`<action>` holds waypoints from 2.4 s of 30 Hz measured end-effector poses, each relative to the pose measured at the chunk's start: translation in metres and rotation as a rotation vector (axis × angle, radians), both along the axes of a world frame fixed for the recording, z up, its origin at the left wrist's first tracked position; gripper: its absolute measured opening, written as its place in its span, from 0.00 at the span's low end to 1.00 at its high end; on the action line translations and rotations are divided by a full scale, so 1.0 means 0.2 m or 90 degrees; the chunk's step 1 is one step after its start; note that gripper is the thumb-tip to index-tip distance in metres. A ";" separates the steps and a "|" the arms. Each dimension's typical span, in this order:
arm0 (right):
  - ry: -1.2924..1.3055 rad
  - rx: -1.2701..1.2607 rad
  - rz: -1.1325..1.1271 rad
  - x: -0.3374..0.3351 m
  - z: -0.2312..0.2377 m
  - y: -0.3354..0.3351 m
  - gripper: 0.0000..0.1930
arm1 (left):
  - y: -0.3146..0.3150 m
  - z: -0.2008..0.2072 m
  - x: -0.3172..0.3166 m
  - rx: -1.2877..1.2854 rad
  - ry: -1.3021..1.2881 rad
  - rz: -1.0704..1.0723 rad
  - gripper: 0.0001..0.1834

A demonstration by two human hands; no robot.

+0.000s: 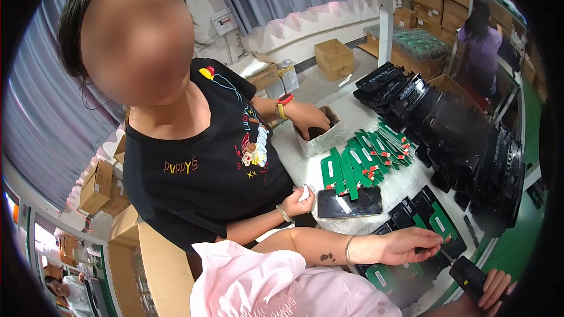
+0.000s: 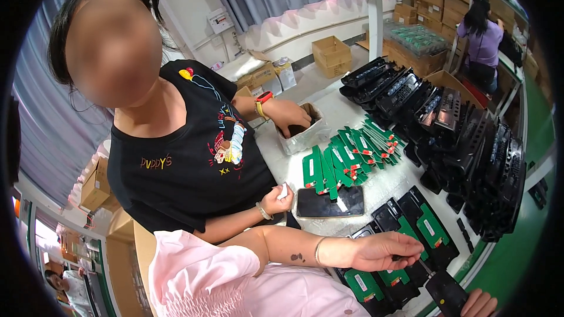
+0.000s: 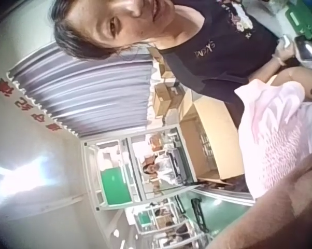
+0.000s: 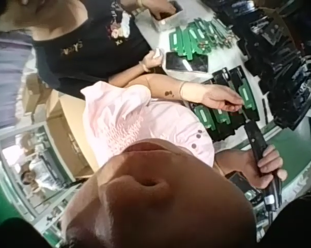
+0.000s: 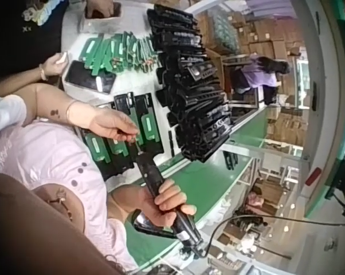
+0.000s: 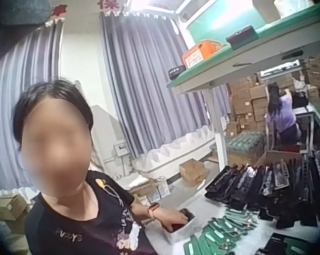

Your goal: Assembling electronic components by placing green circuit boards into black plastic housings and securing them with an electric screwdriver.

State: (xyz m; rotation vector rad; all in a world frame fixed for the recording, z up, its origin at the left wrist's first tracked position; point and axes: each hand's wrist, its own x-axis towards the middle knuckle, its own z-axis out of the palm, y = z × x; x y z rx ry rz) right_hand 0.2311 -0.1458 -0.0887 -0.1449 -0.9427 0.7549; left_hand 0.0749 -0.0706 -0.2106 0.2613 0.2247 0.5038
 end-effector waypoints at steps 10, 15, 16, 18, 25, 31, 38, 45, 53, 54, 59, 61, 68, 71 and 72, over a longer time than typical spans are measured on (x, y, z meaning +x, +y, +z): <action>-0.047 0.029 0.009 -0.04 -0.04 0.02 0.10 | -0.03 0.00 -0.01 0.030 0.009 0.035 0.07; -0.076 0.011 -0.041 -0.08 -0.02 -0.04 0.10 | -0.08 -0.01 0.04 -0.001 0.021 0.012 0.06; -0.079 0.011 -0.067 -0.09 -0.01 -0.05 0.09 | -0.09 -0.03 0.05 0.014 0.037 0.022 0.06; -0.078 0.037 -0.021 -0.01 -0.10 -0.04 0.15 | -0.09 0.02 0.01 0.011 0.061 0.047 0.08; -0.229 0.001 0.012 -0.03 -0.04 -0.03 0.15 | -0.10 0.10 -0.06 -0.034 0.085 -0.018 0.08; -0.271 -0.064 -0.051 0.05 -0.15 0.06 0.16 | -0.13 0.09 0.02 -0.076 0.044 -0.148 0.19; -0.150 -0.303 -0.200 0.14 -0.29 0.40 0.14 | -0.13 0.02 -0.02 0.000 0.172 -0.116 0.17; -0.164 -0.370 -0.148 0.10 -0.35 0.49 0.11 | -0.03 0.01 -0.04 0.055 0.152 -0.087 0.10; -0.192 -0.388 -0.159 0.09 -0.36 0.53 0.11 | 0.00 -0.05 -0.04 -0.009 0.158 -0.041 0.09; -0.192 -0.393 -0.165 0.08 -0.36 0.52 0.11 | 0.01 -0.04 -0.05 -0.012 0.158 -0.042 0.10; -0.209 -0.401 -0.164 0.07 -0.35 0.52 0.12 | 0.00 -0.05 -0.05 -0.026 0.159 -0.036 0.11; -0.211 -0.403 -0.161 0.07 -0.35 0.52 0.12 | 0.00 -0.06 -0.05 -0.036 0.144 -0.042 0.12; -0.206 -0.397 -0.146 0.07 -0.37 0.52 0.12 | -0.01 -0.08 -0.05 -0.041 0.137 -0.037 0.12; -0.196 -0.390 -0.147 0.07 -0.36 0.52 0.12 | 0.00 -0.08 -0.05 -0.045 0.133 -0.034 0.11; -0.184 -0.382 -0.151 0.07 -0.35 0.52 0.12 | 0.00 -0.07 -0.06 -0.046 0.131 -0.034 0.11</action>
